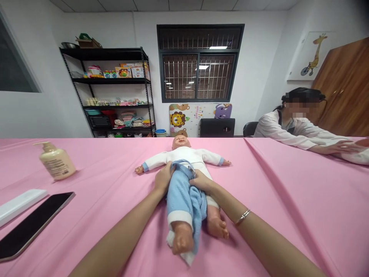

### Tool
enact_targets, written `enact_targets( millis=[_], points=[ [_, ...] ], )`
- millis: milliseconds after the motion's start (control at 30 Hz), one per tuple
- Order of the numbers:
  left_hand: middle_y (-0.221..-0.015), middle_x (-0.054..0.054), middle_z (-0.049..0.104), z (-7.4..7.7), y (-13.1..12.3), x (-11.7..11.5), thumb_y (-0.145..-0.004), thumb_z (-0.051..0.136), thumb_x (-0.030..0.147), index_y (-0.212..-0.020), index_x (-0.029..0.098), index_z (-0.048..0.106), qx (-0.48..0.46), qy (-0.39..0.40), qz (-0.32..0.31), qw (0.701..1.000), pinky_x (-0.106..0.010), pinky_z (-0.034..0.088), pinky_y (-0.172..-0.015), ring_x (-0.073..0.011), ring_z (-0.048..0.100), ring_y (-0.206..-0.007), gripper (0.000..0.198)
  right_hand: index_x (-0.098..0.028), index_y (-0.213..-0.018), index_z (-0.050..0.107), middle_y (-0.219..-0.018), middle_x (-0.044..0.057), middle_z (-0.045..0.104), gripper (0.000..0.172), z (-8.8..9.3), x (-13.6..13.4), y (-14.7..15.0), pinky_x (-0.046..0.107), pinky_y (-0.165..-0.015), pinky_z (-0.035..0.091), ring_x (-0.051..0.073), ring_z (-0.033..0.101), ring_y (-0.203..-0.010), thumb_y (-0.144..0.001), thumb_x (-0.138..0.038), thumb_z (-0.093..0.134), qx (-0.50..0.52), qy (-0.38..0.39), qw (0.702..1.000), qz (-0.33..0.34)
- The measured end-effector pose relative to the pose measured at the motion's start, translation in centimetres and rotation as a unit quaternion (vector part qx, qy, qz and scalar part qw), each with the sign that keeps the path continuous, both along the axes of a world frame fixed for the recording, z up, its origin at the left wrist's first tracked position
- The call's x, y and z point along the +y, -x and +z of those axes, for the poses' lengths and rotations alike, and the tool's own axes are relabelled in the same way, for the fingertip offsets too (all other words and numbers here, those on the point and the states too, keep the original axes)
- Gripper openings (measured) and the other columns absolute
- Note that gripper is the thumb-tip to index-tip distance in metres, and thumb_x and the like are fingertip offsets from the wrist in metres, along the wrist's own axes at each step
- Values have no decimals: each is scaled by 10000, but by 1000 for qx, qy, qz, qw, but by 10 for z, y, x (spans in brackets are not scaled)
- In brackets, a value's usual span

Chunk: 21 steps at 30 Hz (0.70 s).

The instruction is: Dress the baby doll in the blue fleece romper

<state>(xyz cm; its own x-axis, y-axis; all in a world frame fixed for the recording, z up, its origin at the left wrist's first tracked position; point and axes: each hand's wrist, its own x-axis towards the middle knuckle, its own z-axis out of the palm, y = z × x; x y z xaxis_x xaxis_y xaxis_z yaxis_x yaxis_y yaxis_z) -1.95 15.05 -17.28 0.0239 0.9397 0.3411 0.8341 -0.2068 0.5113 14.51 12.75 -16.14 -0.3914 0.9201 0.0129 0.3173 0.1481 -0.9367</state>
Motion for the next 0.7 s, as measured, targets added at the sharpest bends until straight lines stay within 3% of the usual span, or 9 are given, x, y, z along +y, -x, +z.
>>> enact_targets(
  millis=[100, 200, 300, 433, 467, 500, 567, 600, 700],
  points=[
    [-945, -54, 595, -3, 11, 7, -848, 284, 556, -1023, 203, 503, -31, 14, 6, 999, -187, 325, -654, -137, 548, -819, 450, -142, -1025, 512, -976, 17, 554, 443, 6, -5, 4, 142, -787, 398, 6, 466, -790, -592, -171, 419, -37, -100, 993, -44],
    [-970, -42, 589, -6, 22, 13, -839, 363, 461, -997, 190, 513, -55, 21, 18, 998, -191, 356, -700, -134, 542, -869, 348, -201, -1143, 468, -873, 10, 561, 502, 9, -5, 1, 145, -756, 361, 15, 441, -752, -645, -265, 461, -82, -185, 964, -171],
    [-962, -52, 579, -3, 24, 15, -811, 416, 338, -974, 129, 520, -112, 4, -8, 994, -215, 388, -803, -125, 528, -913, 285, -145, -1160, 450, -708, 7, 539, 572, 10, 3, -8, 125, -647, 331, -2, 398, -605, -649, -395, 512, -19, -119, 962, -244],
    [-1095, -71, 514, 26, 4, 4, -742, 396, 140, -1137, 86, 403, -174, -49, -38, 983, -219, 390, -922, -91, 495, -995, 399, -85, -1060, 505, -737, 31, 565, 628, 22, 10, -16, 116, -613, 362, -17, 422, -569, -622, -533, 556, 179, 25, 972, -147],
    [-1146, -66, 489, 37, -3, -3, -720, 417, 125, -1178, 107, 374, -177, -62, -57, 981, -215, 389, -942, -87, 483, -1030, 460, -87, -1045, 518, -732, 33, 569, 655, 26, 9, -17, 119, -607, 368, -14, 430, -564, -619, -583, 543, 208, 49, 972, -98],
    [-1191, -66, 463, 49, -9, -11, -706, 448, 132, -1217, 129, 354, -175, -75, -117, 975, -221, 383, -969, -95, 463, -1083, 520, -89, -1046, 523, -724, 38, 571, 690, 31, 8, -18, 125, -601, 370, -8, 438, -558, -624, -635, 507, 227, 71, 970, -48],
    [-1242, -60, 432, 72, -19, -28, -691, 524, 202, -1295, 171, 306, -102, -58, -253, 960, -249, 357, -1022, -121, 421, -1161, 643, -83, -1065, 521, -719, 55, 574, 757, 38, 4, -19, 139, -587, 368, 9, 457, -547, -653, -707, 397, 242, 93, 966, 13],
    [-1237, -54, 439, 82, -22, -37, -686, 534, 217, -1308, 188, 311, -33, -47, -288, 956, -272, 347, -1033, -139, 413, -1169, 661, -75, -1060, 523, -733, 66, 577, 767, 39, 3, -20, 144, -590, 369, 16, 471, -555, -669, -713, 356, 232, 82, 969, 3],
    [-1089, -31, 531, 101, -22, -58, -651, 495, 140, -1238, 252, 431, 185, -4, -312, 932, -334, 368, -964, -169, 482, -1048, 600, -74, -1030, 542, -811, 81, 585, 665, 29, 7, -26, 149, -649, 380, 38, 516, -653, -682, -628, 422, 90, -20, 978, -189]
  ],
)
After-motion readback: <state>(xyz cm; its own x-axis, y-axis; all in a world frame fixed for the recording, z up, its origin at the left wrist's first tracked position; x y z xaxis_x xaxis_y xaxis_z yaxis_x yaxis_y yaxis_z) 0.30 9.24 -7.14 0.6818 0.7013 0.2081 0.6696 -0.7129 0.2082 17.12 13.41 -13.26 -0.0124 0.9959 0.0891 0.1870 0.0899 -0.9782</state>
